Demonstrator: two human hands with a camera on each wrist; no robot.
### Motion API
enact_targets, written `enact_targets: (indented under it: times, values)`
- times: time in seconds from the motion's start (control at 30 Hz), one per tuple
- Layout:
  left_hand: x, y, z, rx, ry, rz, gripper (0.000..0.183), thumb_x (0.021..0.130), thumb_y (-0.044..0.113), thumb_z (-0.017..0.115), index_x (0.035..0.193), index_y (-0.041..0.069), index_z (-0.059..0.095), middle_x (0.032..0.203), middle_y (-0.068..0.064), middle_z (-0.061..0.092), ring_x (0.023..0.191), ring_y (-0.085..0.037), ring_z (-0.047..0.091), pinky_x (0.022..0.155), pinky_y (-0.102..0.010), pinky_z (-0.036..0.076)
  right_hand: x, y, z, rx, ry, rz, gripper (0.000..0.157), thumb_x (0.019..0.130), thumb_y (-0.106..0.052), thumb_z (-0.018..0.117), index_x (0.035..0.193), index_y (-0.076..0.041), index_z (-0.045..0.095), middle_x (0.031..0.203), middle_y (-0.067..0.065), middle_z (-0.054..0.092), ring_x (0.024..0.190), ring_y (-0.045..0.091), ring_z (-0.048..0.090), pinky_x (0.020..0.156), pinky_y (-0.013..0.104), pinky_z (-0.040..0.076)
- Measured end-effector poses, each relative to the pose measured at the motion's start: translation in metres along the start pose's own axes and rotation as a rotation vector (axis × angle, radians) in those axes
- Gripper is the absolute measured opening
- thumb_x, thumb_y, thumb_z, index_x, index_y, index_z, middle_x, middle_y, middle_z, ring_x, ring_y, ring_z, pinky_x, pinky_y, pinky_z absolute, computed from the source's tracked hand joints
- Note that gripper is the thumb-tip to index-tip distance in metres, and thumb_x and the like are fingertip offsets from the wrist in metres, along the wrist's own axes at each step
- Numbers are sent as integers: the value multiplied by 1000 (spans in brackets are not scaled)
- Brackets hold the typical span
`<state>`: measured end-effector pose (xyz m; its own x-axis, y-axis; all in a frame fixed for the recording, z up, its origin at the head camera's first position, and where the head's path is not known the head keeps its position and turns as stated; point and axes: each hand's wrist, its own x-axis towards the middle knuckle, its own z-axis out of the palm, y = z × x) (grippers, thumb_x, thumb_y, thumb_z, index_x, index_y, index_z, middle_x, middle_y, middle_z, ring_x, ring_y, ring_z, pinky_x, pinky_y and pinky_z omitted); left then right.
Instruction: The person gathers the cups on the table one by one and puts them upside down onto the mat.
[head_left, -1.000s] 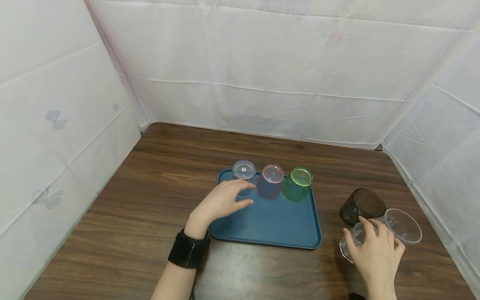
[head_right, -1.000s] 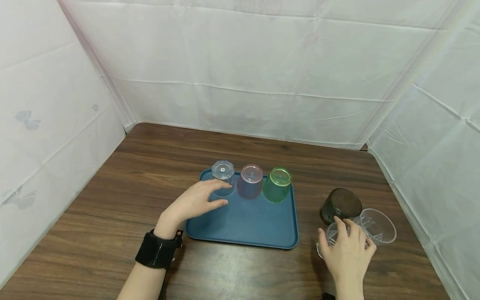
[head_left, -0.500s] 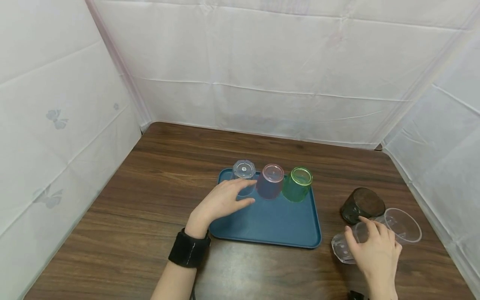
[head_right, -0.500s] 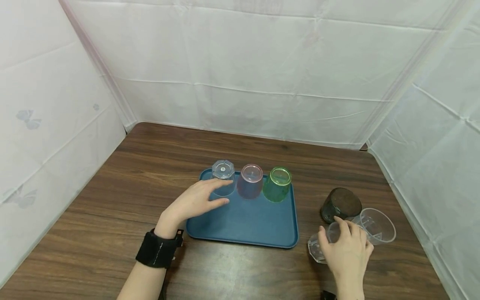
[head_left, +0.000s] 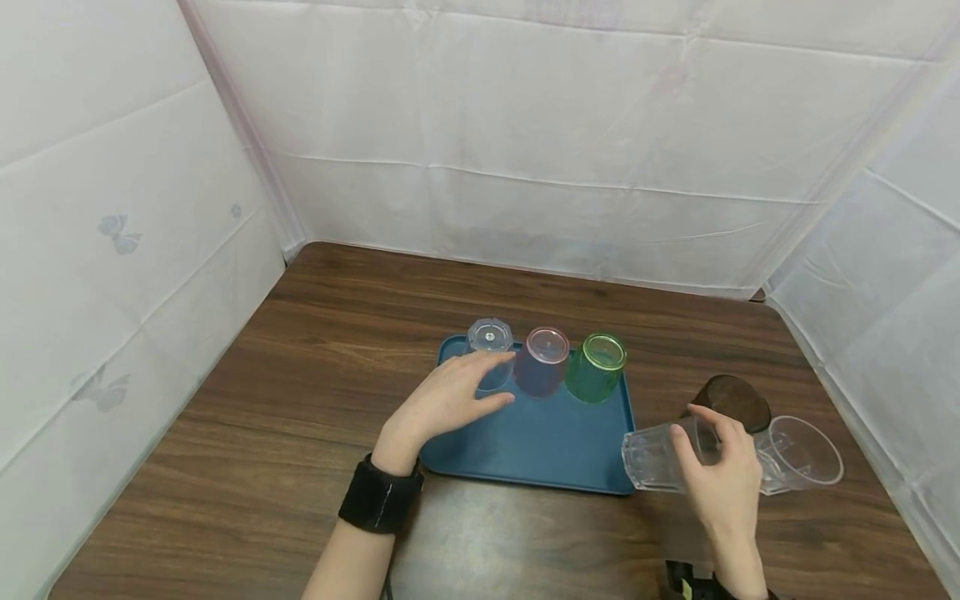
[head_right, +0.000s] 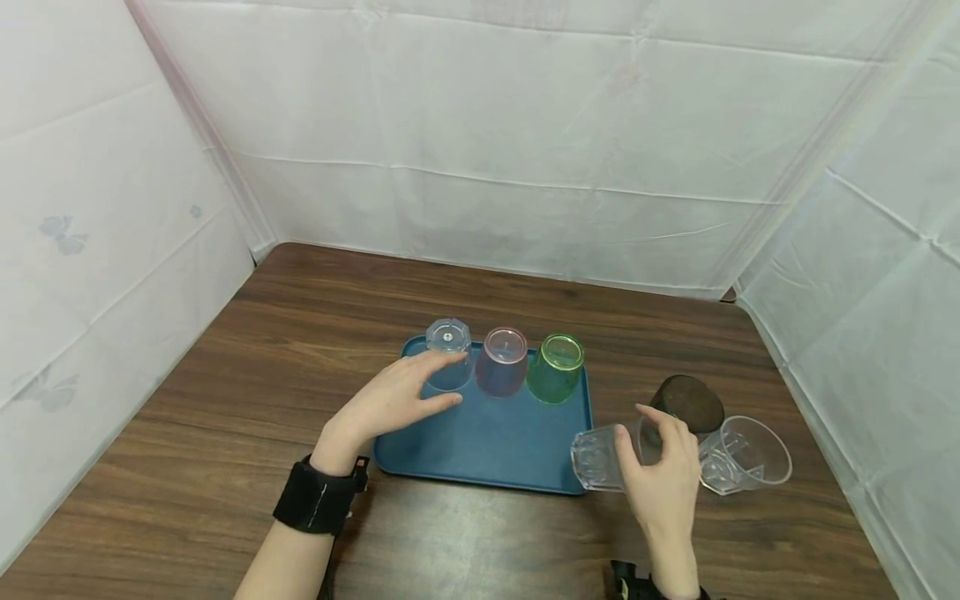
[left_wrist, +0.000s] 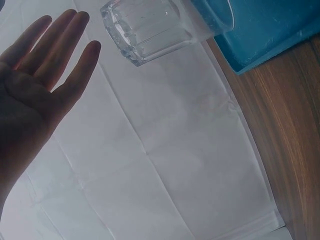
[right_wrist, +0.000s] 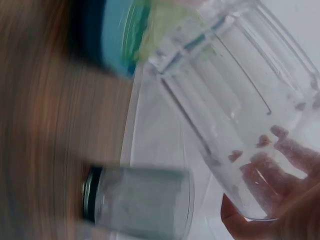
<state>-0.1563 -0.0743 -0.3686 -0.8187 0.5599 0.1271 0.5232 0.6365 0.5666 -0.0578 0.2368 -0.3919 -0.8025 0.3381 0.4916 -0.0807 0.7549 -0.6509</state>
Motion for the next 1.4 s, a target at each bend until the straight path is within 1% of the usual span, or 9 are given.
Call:
enact_targets:
  times: [0.17, 0.27, 0.4, 0.6, 0.77, 0.97, 1.1, 1.3, 1.4]
  values:
    - [0, 2, -1, -5, 33, 25, 56, 87, 44, 57, 136, 21, 44, 135, 0, 46, 120, -17, 43, 97, -41, 37, 0, -18, 19, 105, 51, -35, 30, 82, -14, 64, 111, -6, 62, 104, 11, 57, 97, 17, 46, 78, 37, 33]
    - [-1, 4, -2, -9, 54, 39, 55, 87, 44, 56, 135, 21, 45, 134, 0, 47, 119, -17, 44, 96, -41, 38, 0, -32, 30, 175, 49, -35, 29, 85, -15, 61, 113, -8, 61, 106, 7, 56, 101, 13, 47, 79, 33, 34]
    - [-1, 8, -1, -24, 92, 78, 53, 87, 45, 55, 134, 21, 46, 133, 0, 46, 117, -16, 45, 95, -41, 39, 0, -50, 44, 282, 19, -52, 30, 87, -14, 58, 116, -8, 58, 111, 6, 54, 107, 12, 46, 82, 32, 34]
    - [1, 14, 2, -32, 199, 199, 51, 87, 42, 56, 131, 18, 49, 130, 0, 48, 116, -14, 45, 95, -39, 39, 5, -68, 59, 398, -5, -75, 32, 89, -12, 55, 119, -4, 55, 115, 9, 53, 107, 12, 43, 83, 34, 31]
    - [4, 17, 5, -37, 278, 301, 51, 86, 40, 59, 129, 13, 51, 129, -1, 49, 115, -14, 47, 94, -37, 40, 7, -78, 68, 511, -45, -56, 31, 92, -14, 51, 121, -3, 52, 119, 7, 51, 111, 14, 40, 86, 40, 28]
    - [4, 21, 7, -46, 295, 331, 51, 86, 39, 59, 128, 11, 51, 129, -2, 49, 114, -14, 47, 93, -40, 41, 9, -87, 75, 592, -42, -44, 32, 92, -14, 49, 121, -1, 51, 121, 9, 51, 114, 16, 38, 87, 45, 25]
    - [5, 22, 9, -48, 311, 339, 51, 85, 38, 60, 128, 11, 52, 129, -2, 48, 115, -13, 46, 93, -39, 41, 11, -91, 79, 650, -26, -54, 32, 92, -9, 47, 121, 3, 50, 120, 11, 51, 115, 20, 38, 87, 42, 27]
    - [7, 21, 11, -74, 333, 374, 52, 85, 38, 61, 128, 11, 51, 130, -3, 47, 116, -12, 45, 93, -36, 41, 13, -99, 83, 800, -24, -43, 33, 93, -9, 43, 120, 11, 46, 118, 7, 50, 120, 25, 36, 92, 38, 27]
    - [7, 22, 12, -90, 337, 383, 53, 85, 38, 61, 129, 11, 50, 131, -4, 47, 117, -12, 44, 93, -35, 41, 14, -102, 85, 862, -23, -36, 33, 94, -10, 42, 119, 12, 45, 117, 11, 49, 119, 27, 36, 95, 37, 26]
